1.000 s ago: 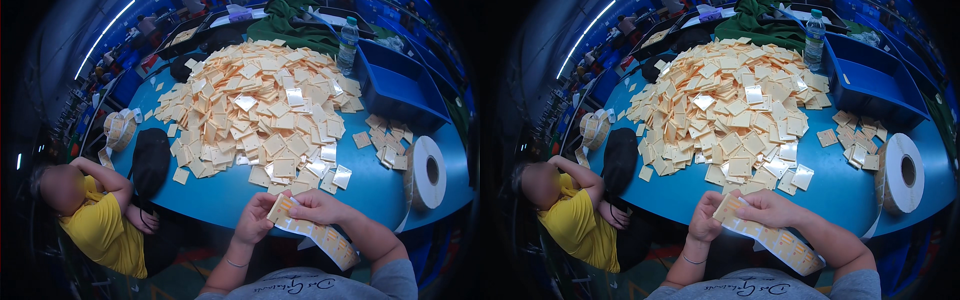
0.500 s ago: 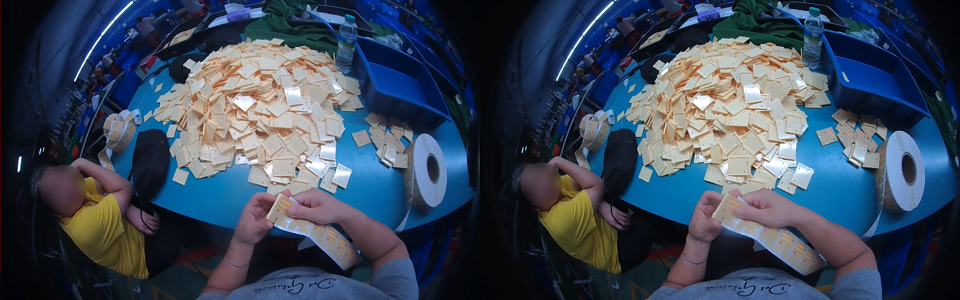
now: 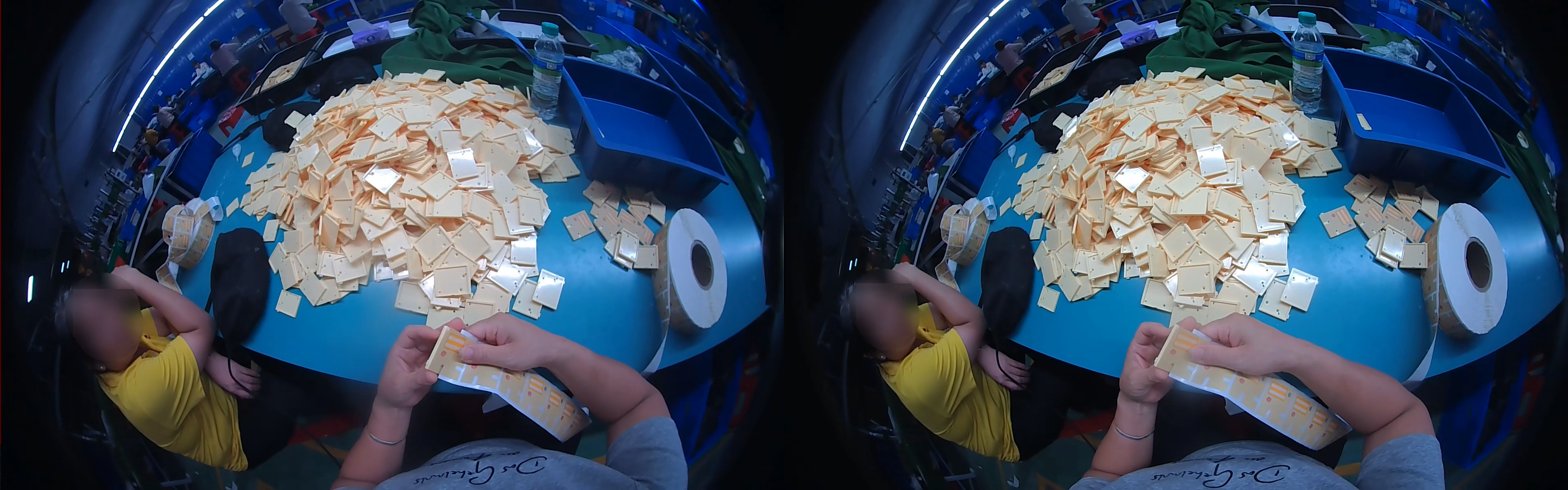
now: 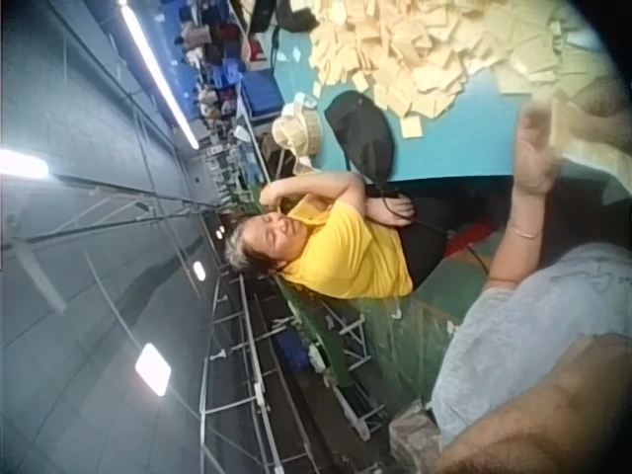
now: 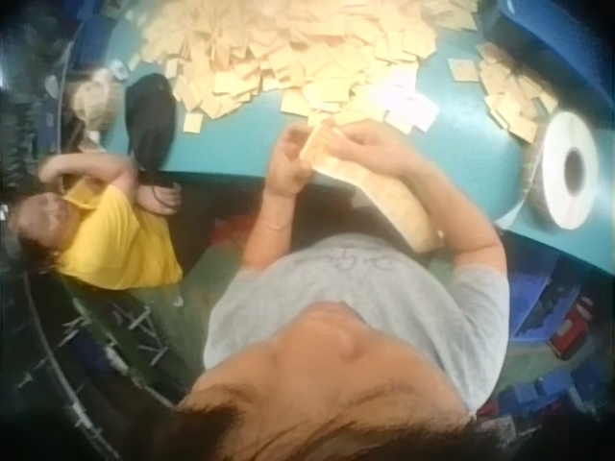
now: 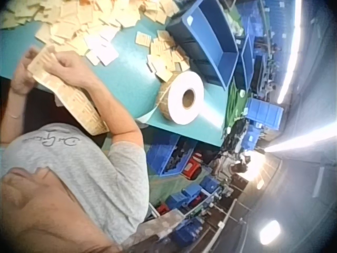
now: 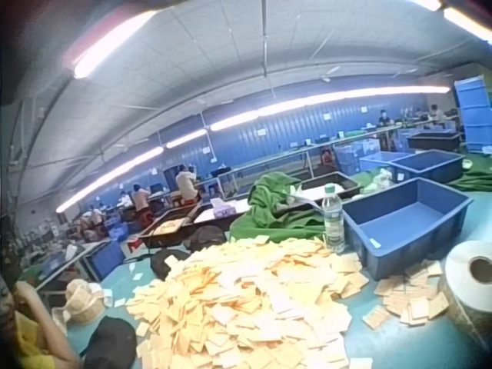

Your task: The person peels adhesive labels from a strip and applies them onto small rectangular plastic pieces by hand.

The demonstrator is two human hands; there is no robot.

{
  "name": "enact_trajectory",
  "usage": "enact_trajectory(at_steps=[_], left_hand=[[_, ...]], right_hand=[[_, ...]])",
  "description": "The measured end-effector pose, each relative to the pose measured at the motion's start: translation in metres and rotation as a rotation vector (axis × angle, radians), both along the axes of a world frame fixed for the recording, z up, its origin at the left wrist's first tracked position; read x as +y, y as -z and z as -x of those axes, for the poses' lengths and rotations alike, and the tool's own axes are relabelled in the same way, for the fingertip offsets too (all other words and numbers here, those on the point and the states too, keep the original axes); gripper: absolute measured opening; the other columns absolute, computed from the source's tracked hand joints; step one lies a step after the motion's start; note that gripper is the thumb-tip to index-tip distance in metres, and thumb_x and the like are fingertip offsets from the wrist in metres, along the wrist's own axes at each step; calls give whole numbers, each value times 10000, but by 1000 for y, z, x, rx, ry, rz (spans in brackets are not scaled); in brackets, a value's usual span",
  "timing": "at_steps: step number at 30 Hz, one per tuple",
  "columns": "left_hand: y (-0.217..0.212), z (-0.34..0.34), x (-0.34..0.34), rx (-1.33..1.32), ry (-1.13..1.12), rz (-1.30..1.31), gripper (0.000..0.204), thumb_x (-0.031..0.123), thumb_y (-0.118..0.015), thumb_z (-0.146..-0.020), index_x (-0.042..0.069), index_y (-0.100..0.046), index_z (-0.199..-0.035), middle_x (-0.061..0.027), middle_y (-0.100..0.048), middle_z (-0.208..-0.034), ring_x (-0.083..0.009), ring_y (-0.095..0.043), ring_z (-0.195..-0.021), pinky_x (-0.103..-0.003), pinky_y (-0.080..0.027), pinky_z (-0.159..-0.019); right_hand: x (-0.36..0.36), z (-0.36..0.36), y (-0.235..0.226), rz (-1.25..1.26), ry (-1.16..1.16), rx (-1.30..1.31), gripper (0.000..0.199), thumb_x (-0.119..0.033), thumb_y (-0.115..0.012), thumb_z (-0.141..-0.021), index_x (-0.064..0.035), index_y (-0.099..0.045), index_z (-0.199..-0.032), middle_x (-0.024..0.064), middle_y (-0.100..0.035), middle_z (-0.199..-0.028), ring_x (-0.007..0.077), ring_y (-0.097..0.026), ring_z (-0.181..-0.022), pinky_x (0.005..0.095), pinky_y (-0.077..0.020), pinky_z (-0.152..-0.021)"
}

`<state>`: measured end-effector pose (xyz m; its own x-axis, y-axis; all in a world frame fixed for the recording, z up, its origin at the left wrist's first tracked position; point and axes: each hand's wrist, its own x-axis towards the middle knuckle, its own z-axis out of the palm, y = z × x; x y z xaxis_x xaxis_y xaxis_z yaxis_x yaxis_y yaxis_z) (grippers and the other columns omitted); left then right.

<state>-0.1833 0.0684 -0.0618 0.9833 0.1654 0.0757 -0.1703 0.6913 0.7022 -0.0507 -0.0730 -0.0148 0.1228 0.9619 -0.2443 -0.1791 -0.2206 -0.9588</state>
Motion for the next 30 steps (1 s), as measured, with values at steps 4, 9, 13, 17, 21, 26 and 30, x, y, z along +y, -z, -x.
enact_trajectory(at_steps=[4,9,13,17,21,26,30], left_hand=[[-1,0,-2,18,-17,23,550,87,-742,-603,49,-431,-1054,-210,-446,-1182,-273,-456,-1086,-382,-376,-913],[1,1,0,-17,19,-20,523,115,-717,-649,45,-421,-1074,-245,-395,-1220,-279,-396,-1147,-380,-322,-955],[-2,-1,-3,11,-35,17,549,76,-745,-592,54,-440,-1048,-207,-478,-1142,-273,-481,-1055,-386,-381,-906],[-1,0,-3,16,-36,1,547,79,-747,-589,55,-443,-1044,-204,-482,-1138,-273,-476,-1061,-392,-379,-908],[-2,2,-3,16,-37,-18,550,83,-753,-583,52,-446,-1040,-199,-476,-1151,-276,-469,-1071,-395,-374,-914],[3,1,0,-38,21,-42,529,109,-723,-642,50,-431,-1079,-224,-402,-1224,-292,-391,-1149,-398,-310,-965],[1,0,-1,-61,21,-59,521,122,-721,-648,52,-434,-1077,-220,-403,-1223,-302,-379,-1157,-409,-312,-963]], right_hand=[[-2,-1,-5,7,6,9,262,-293,-504,-853,-44,-576,-812,-52,-474,-554,1,-400,-436,169,-299,-387],[-2,-2,-3,22,-29,21,263,-287,-498,-856,-36,-577,-868,-47,-485,-561,2,-408,-443,169,-306,-391],[-2,-2,0,-3,-26,-4,266,-289,-498,-856,-35,-574,-874,-44,-488,-563,5,-416,-446,168,-314,-394],[-3,-4,3,14,-57,-28,301,-326,-484,-852,-38,-572,-856,-24,-496,-569,28,-455,-475,188,-363,-428],[-2,-4,-2,13,-67,-40,304,-326,-482,-852,-36,-566,-821,-18,-498,-565,34,-462,-470,193,-364,-428],[-3,-5,2,7,-67,-25,305,-327,-483,-851,-35,-566,-813,-18,-498,-557,39,-469,-469,194,-363,-431],[-3,-5,3,0,-71,-42,302,-324,-484,-849,-36,-566,-815,-16,-500,-549,39,-473,-469,196,-363,-431]])
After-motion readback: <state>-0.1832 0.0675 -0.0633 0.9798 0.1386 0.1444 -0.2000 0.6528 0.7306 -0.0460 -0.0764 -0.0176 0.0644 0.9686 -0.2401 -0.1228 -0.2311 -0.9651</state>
